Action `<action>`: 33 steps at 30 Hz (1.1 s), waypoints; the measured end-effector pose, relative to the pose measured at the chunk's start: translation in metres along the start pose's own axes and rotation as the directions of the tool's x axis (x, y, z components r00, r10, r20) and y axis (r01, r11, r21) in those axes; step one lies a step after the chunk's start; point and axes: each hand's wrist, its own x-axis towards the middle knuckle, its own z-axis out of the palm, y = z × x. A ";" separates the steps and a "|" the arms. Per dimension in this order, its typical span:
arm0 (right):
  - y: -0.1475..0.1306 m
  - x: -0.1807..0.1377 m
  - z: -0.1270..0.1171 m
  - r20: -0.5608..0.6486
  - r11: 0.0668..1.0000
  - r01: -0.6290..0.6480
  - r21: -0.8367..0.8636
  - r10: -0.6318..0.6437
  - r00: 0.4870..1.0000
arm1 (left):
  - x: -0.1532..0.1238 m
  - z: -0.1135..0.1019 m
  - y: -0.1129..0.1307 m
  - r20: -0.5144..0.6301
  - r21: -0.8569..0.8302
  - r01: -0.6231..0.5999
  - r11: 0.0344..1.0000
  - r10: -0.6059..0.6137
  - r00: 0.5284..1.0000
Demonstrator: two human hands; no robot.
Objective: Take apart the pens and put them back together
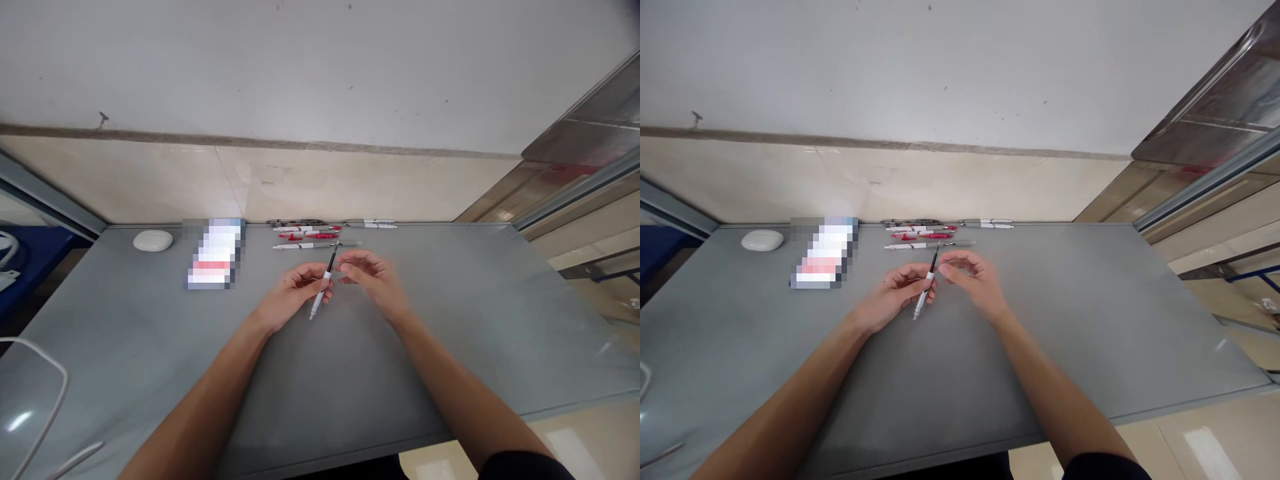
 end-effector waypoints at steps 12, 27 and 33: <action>0.011 -0.003 -0.003 -0.122 0.982 -0.013 0.186 0.036 0.992 | -0.005 0.005 0.004 0.034 0.257 0.055 0.965 -0.066 0.997; 0.005 -0.007 0.003 -0.128 0.987 0.118 0.112 -0.104 0.986 | -0.006 0.006 0.005 0.028 0.131 0.029 0.991 -0.033 0.999; -0.007 0.009 0.003 -0.203 0.964 0.163 0.212 -0.120 0.972 | -0.005 0.001 0.003 0.017 0.051 0.036 0.998 -0.037 0.999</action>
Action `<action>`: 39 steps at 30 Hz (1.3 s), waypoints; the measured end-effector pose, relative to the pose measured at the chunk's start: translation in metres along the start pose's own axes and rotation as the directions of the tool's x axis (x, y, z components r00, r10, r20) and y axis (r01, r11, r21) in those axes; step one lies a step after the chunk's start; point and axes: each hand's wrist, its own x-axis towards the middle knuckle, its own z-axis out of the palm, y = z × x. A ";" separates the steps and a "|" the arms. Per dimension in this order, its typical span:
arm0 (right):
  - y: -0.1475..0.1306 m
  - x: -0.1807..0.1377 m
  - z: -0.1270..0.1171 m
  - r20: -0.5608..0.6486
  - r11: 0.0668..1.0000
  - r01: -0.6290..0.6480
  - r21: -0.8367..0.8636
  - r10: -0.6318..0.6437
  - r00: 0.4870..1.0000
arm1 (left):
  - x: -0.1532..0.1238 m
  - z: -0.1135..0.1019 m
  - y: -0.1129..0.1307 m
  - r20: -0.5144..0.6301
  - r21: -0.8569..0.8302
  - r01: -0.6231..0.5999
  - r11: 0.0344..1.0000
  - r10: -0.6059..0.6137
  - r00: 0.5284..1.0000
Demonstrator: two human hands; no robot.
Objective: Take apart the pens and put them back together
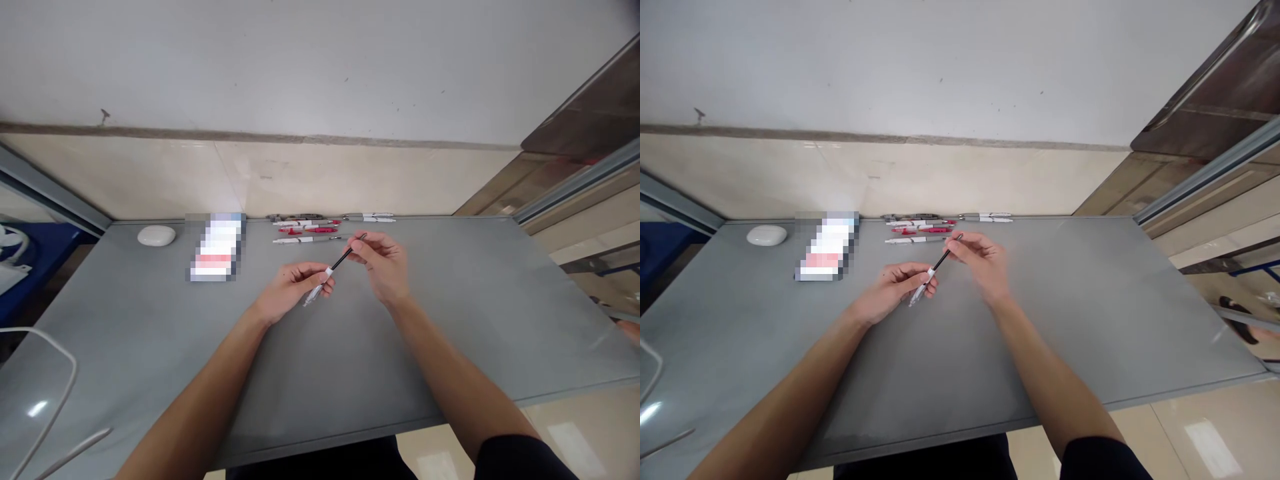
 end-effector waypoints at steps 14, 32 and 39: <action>0.016 0.012 -0.027 -0.020 0.978 -0.182 0.101 0.184 0.983 | 0.001 -0.008 0.005 -0.103 -0.312 0.008 0.950 -0.042 0.994; 0.026 0.007 -0.032 0.118 0.933 -0.316 0.172 0.299 0.947 | 0.009 -0.014 0.003 -0.157 -0.458 -0.029 0.889 -0.049 0.986; 0.025 0.007 -0.028 0.109 0.939 -0.301 0.165 0.286 0.952 | 0.009 -0.014 0.001 -0.156 -0.442 -0.020 0.897 -0.055 0.986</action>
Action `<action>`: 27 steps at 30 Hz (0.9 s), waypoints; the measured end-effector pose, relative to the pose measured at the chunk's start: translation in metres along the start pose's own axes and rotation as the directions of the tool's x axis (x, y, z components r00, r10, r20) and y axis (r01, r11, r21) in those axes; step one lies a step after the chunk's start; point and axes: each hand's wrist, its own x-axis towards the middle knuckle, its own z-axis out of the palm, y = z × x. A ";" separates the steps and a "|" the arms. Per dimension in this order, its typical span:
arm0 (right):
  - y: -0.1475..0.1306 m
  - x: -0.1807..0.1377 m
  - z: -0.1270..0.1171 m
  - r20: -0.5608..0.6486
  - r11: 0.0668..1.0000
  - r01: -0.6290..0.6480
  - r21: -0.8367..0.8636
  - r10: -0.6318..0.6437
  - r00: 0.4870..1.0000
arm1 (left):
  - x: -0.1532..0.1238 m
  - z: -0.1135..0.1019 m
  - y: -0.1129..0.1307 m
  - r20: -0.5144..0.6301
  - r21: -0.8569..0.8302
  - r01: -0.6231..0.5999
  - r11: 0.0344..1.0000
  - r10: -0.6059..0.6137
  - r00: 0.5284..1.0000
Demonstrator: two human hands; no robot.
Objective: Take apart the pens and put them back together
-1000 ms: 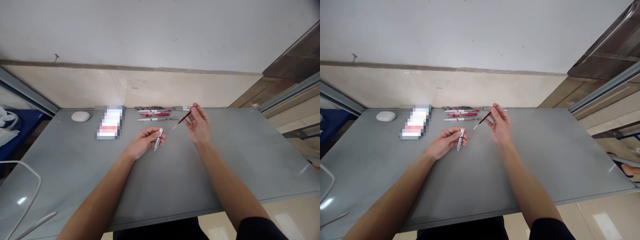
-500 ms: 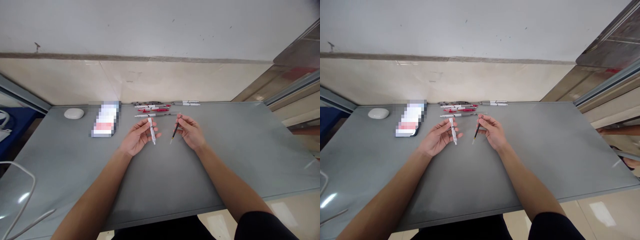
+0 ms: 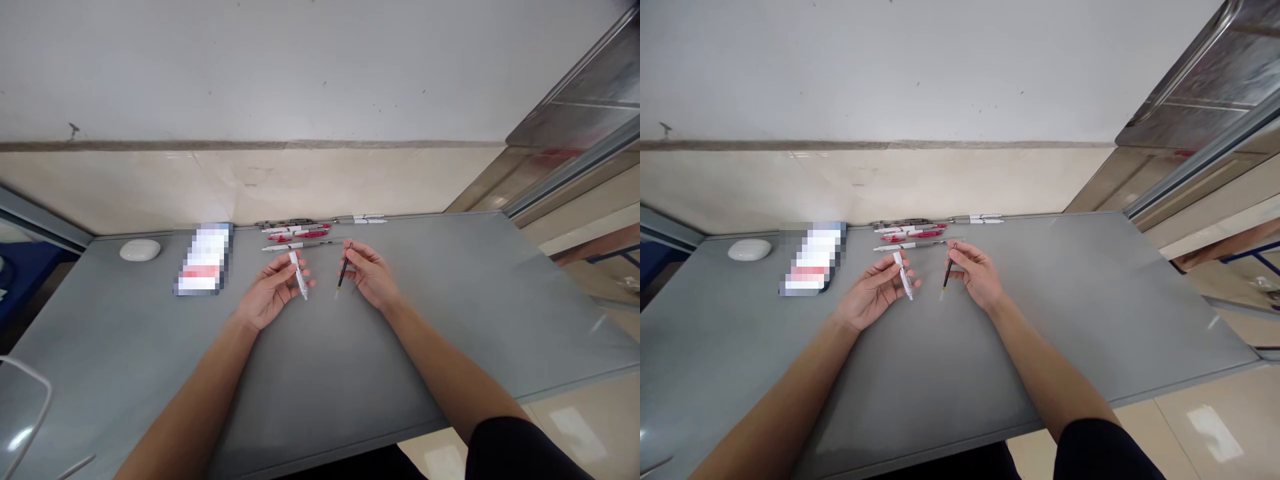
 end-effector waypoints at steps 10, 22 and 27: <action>0.006 -0.001 0.006 -0.052 0.995 0.059 -0.081 -0.063 0.997 | 0.000 -0.002 -0.002 0.037 0.027 -0.023 0.999 0.022 0.999; 0.003 -0.005 0.002 -0.007 0.995 0.095 0.021 -0.095 0.995 | 0.001 0.001 -0.005 -0.017 0.033 -0.068 0.997 0.069 0.997; 0.003 -0.006 0.003 -0.013 0.995 0.092 0.027 -0.092 0.996 | 0.000 0.001 -0.005 -0.013 0.045 -0.095 0.994 0.096 0.995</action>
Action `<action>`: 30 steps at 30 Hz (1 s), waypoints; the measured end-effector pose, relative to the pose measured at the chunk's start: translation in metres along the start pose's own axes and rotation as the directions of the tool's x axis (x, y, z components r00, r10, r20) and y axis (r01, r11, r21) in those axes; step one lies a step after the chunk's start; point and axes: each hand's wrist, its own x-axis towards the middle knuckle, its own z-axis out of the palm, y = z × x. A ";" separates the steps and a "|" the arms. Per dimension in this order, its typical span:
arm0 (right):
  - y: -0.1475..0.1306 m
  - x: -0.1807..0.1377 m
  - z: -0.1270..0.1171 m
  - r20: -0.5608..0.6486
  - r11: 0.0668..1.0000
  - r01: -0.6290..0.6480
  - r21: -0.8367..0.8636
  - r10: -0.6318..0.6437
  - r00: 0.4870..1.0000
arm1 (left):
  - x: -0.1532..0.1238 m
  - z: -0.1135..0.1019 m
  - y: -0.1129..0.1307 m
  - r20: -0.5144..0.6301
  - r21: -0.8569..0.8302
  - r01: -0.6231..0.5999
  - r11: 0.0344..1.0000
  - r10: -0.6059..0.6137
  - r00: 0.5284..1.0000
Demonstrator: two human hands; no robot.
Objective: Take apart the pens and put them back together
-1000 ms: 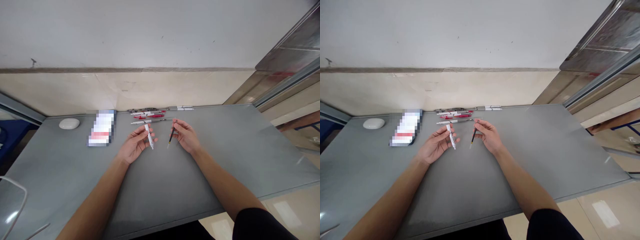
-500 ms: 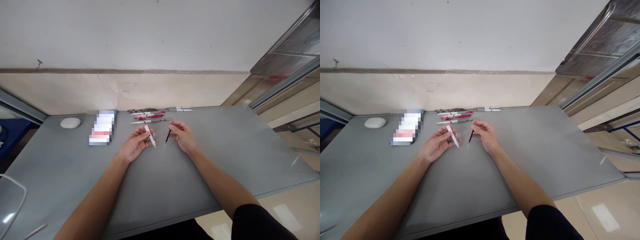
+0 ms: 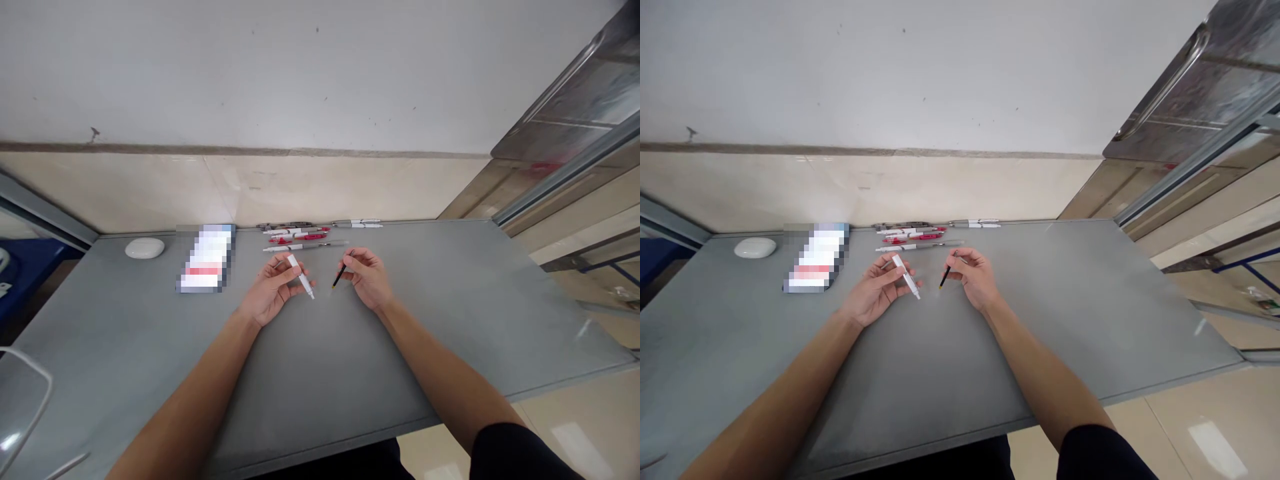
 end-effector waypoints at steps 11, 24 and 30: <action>0.001 0.003 -0.003 -0.040 0.996 -0.076 0.036 0.077 0.996 | 0.000 0.001 0.000 -0.001 0.036 0.032 0.999 -0.032 0.999; -0.004 -0.009 0.009 -0.050 0.996 -0.090 -0.021 0.089 0.995 | -0.002 0.001 0.000 0.006 0.040 -0.003 0.999 0.003 1.000; -0.002 -0.009 0.008 -0.036 0.994 -0.100 -0.036 0.099 0.994 | -0.003 0.003 0.000 0.025 0.032 -0.007 0.999 0.006 1.000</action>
